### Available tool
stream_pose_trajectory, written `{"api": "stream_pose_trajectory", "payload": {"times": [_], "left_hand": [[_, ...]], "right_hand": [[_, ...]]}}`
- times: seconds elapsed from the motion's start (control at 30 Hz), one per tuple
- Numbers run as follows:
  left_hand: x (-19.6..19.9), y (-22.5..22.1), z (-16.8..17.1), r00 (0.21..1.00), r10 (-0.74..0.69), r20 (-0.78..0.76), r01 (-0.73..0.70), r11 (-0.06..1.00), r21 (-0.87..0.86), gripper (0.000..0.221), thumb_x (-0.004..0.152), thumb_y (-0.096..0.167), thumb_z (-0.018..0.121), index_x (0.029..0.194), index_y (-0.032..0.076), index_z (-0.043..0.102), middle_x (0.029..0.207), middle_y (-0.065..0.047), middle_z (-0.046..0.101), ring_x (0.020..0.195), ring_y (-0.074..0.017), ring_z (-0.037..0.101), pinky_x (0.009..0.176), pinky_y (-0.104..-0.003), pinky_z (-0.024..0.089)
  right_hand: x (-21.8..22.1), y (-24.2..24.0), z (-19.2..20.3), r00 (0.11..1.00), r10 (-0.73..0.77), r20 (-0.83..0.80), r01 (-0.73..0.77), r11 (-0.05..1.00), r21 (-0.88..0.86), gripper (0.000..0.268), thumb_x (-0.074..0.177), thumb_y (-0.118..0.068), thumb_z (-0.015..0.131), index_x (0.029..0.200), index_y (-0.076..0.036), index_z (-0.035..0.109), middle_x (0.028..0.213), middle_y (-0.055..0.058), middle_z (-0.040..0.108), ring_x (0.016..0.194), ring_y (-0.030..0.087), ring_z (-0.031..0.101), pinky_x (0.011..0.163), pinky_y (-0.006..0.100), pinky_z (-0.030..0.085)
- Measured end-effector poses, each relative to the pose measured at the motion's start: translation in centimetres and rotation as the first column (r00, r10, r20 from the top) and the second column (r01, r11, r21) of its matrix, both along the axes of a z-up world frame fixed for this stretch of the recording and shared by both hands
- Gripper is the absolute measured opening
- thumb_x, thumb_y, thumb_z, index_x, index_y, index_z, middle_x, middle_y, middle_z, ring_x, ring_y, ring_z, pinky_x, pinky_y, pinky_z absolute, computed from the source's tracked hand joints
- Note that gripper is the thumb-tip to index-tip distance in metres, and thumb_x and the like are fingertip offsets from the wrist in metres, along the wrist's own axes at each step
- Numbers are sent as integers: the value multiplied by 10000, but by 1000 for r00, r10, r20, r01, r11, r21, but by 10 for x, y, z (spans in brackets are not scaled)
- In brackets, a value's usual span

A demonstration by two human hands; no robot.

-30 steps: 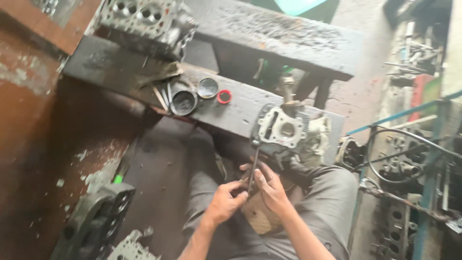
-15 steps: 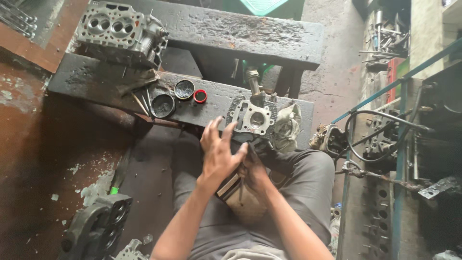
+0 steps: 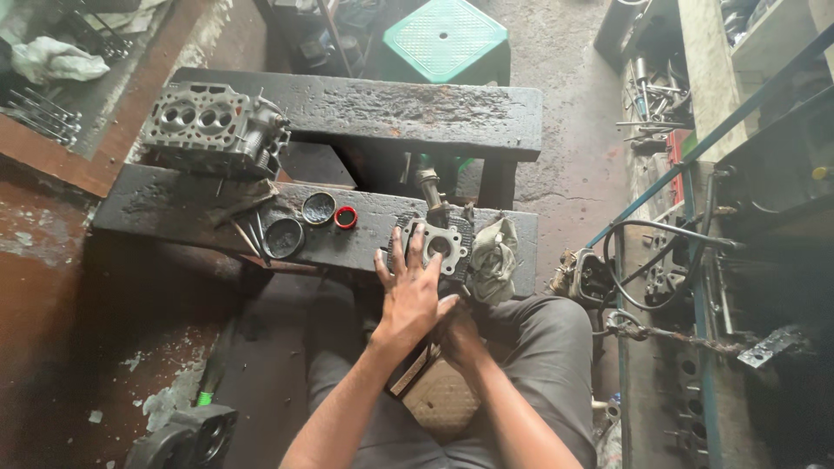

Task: The person works on a metal cylinder head by hand on a wooden workbench. They wipe the surface and components with a rag and insert a thin metal rod into a port on the assembly.

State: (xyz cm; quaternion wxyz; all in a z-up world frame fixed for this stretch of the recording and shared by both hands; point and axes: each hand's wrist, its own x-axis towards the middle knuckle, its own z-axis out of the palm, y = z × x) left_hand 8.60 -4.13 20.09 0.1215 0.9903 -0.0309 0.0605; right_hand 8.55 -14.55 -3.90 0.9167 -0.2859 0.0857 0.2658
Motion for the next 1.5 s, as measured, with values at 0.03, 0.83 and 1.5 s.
{"api": "stream_pose_trajectory", "payload": {"times": [0.03,0.83,1.5], "left_hand": [[1,-1,0,1000,-4,5,4,1000,-2,815,675,475,876,1344,91,612,1618,-195,161,1509,-474,24,1119,-767,114],[7,6,-8,990,-76,122,86,993,-82,584,695,246,876,1211,43,691,1340,-77,584,1423,-344,348,1148,-619,200],[13,16,0,990,-101,98,117,978,-173,490,661,249,895,1084,49,748,1266,-53,646,1313,-325,504,1070,-578,364]], "right_hand": [[0,0,1,999,4,-44,-3,999,32,70,972,-17,588,963,-82,613,789,55,622,593,127,593,485,274,436],[20,-4,-30,989,-54,139,91,956,-280,264,822,77,556,1063,-6,623,897,97,657,744,179,652,607,305,528],[9,6,44,990,-136,-41,135,991,-10,488,801,178,547,1224,-63,568,1050,68,666,894,173,686,737,293,569]]}}
